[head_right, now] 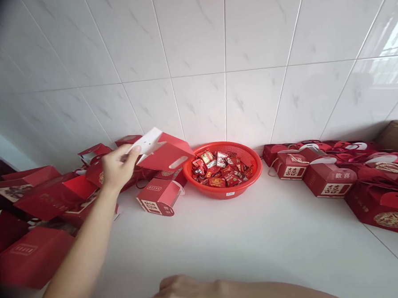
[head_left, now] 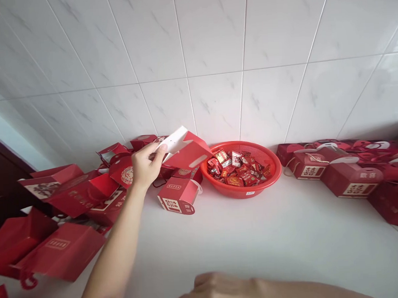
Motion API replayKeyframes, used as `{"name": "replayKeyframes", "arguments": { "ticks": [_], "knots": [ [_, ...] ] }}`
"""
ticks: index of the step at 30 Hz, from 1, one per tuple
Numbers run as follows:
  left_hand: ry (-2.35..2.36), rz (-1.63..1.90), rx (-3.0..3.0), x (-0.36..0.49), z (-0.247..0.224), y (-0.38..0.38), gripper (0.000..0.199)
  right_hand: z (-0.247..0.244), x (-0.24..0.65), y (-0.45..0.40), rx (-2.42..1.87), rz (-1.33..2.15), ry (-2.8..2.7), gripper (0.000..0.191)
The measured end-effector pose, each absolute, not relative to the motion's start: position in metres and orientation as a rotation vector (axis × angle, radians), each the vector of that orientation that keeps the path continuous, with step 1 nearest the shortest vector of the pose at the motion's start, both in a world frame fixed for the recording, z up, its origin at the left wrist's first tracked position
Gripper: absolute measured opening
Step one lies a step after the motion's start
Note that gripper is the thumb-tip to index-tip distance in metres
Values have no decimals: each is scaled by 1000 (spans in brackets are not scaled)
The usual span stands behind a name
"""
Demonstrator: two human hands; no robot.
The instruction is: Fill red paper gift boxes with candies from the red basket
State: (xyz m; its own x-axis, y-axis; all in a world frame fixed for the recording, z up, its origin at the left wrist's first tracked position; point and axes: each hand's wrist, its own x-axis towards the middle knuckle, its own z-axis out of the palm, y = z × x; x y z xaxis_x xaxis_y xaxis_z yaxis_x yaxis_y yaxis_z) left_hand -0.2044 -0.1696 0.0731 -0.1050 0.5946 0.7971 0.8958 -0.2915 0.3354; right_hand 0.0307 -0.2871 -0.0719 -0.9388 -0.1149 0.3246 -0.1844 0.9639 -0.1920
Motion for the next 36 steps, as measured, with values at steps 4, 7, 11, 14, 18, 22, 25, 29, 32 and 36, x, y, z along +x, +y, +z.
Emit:
{"name": "replayKeyframes", "arguments": {
  "ticks": [4,7,11,14,18,22,25,29,32,36],
  "knots": [
    [-1482,-1334,-2051,-176,93,-202,39,7,78,-284,-6,215,-2280,16],
    [-1172,-1183,-2431,-152,96,-220,32,48,111,-278,-368,113,-2002,28],
    [-765,-986,-2615,-122,83,-230,21,63,132,-263,-707,3,-1890,30],
    [-633,-922,-2586,-106,70,-229,20,61,139,-250,-932,110,-1996,22],
    [-672,-928,-2769,-101,56,-224,17,58,145,-242,-1054,232,-2296,26],
    [-909,-1002,-3037,-109,53,-223,17,56,145,-241,-995,294,-2359,24],
    [-1096,-924,-3222,-115,59,-226,24,55,143,-241,-898,417,-2380,34],
    [-1014,-725,-3488,-117,68,-230,14,55,141,-243,-796,665,-2456,40],
    [-845,-627,-3627,-118,70,-230,15,55,140,-244,-762,830,-2518,36],
    [-995,-667,-3562,-119,67,-224,13,51,137,-240,-886,737,-2439,38]
  ]
}}
